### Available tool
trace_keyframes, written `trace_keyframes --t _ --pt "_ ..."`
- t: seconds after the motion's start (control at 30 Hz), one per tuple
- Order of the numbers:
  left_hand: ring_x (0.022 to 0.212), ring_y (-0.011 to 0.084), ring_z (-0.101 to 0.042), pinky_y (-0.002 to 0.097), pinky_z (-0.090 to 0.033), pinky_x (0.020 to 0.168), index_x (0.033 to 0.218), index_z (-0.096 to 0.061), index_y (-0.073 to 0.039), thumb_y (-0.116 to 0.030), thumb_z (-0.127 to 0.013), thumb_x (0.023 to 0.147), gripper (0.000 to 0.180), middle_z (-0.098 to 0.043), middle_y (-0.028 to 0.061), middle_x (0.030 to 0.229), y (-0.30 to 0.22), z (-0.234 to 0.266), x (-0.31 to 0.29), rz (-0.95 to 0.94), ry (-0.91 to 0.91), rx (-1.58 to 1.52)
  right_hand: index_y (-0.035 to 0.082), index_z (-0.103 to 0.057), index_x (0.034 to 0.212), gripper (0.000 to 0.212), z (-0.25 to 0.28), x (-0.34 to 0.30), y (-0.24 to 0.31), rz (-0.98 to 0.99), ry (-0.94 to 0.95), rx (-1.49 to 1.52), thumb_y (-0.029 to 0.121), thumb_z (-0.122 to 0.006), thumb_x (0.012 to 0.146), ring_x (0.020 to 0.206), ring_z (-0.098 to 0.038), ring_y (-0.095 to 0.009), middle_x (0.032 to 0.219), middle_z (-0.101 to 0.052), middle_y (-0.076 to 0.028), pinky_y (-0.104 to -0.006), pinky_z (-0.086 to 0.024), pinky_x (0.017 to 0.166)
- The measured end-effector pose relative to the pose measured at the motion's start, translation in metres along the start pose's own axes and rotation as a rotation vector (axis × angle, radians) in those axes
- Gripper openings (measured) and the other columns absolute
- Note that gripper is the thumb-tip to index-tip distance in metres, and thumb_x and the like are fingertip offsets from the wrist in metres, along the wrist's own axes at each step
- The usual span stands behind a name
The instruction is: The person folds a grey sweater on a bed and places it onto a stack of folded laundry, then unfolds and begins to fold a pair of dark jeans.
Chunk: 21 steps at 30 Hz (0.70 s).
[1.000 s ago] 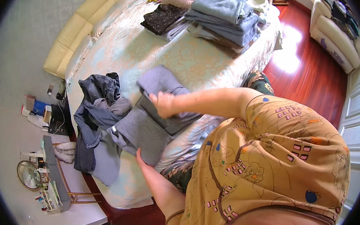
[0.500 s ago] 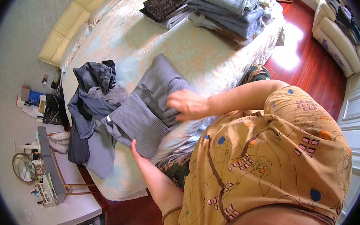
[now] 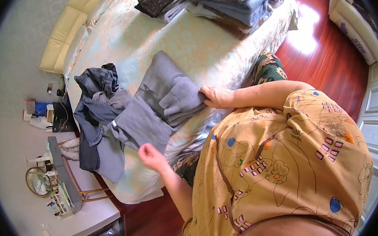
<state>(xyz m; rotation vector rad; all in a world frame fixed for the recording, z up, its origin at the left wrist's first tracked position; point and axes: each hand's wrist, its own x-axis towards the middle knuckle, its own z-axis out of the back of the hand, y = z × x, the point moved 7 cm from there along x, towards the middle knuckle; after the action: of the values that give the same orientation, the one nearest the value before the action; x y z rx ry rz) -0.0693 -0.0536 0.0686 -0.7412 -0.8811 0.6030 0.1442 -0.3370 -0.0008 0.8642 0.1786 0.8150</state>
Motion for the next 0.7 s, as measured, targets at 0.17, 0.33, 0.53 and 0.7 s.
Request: trace_keyframes --t 0.17,0.33,0.53,0.7 --pt "0.08 0.0128 -0.062 0.0256 -0.051 0.07 0.107 -0.063 0.006 -0.018 -0.065 0.091 0.029 -0.066 0.0074 0.09 -0.044 -0.11 -0.079 0.181 0.705 -0.232 0.004 -0.05 0.098 0.024 0.008 0.004 0.016 0.054 -0.049 -0.052 0.021 -0.059 0.084 0.07 -0.061 -0.041 0.074 -0.06 -0.02 -0.0493 -0.049 0.064" --pt "0.073 0.0104 -0.057 0.0251 -0.049 0.055 0.101 -0.058 -0.004 -0.049 -0.055 0.093 0.046 -0.061 0.0025 0.084 -0.058 -0.164 -0.073 0.563 0.768 -0.63 0.006 -0.055 0.086 0.022 0.017 0.006 0.071 0.267 -0.065 -0.129 0.028 -0.058 0.087 0.055 -0.061 -0.038 0.061 -0.06 -0.017 -0.0475 -0.051 0.051" --pt "0.047 0.0088 -0.045 0.0255 -0.033 0.043 0.08 -0.063 0.001 -0.036 -0.063 0.092 0.039 -0.059 0.0028 0.063 -0.09 -0.169 -0.056 0.563 0.631 -0.416 0.002 -0.061 0.098 0.02 -0.002 0.018 0.061 0.062 0.313 0.473 0.018 -0.053 0.091 0.07 -0.065 -0.021 0.078 -0.066 -0.01 -0.035 -0.053 0.062" --pt "0.043 0.0147 -0.052 0.0301 -0.04 0.043 0.083 -0.062 0.006 -0.026 -0.061 0.093 0.033 -0.062 0.0103 0.063 -0.06 -0.157 -0.045 0.299 0.532 -0.129 0.0 -0.066 0.094 0.026 0.022 0.079 -0.012 -0.38 0.197 0.64 0.016 -0.046 0.09 0.063 -0.066 -0.018 0.079 -0.068 -0.011 -0.0314 -0.055 0.055"
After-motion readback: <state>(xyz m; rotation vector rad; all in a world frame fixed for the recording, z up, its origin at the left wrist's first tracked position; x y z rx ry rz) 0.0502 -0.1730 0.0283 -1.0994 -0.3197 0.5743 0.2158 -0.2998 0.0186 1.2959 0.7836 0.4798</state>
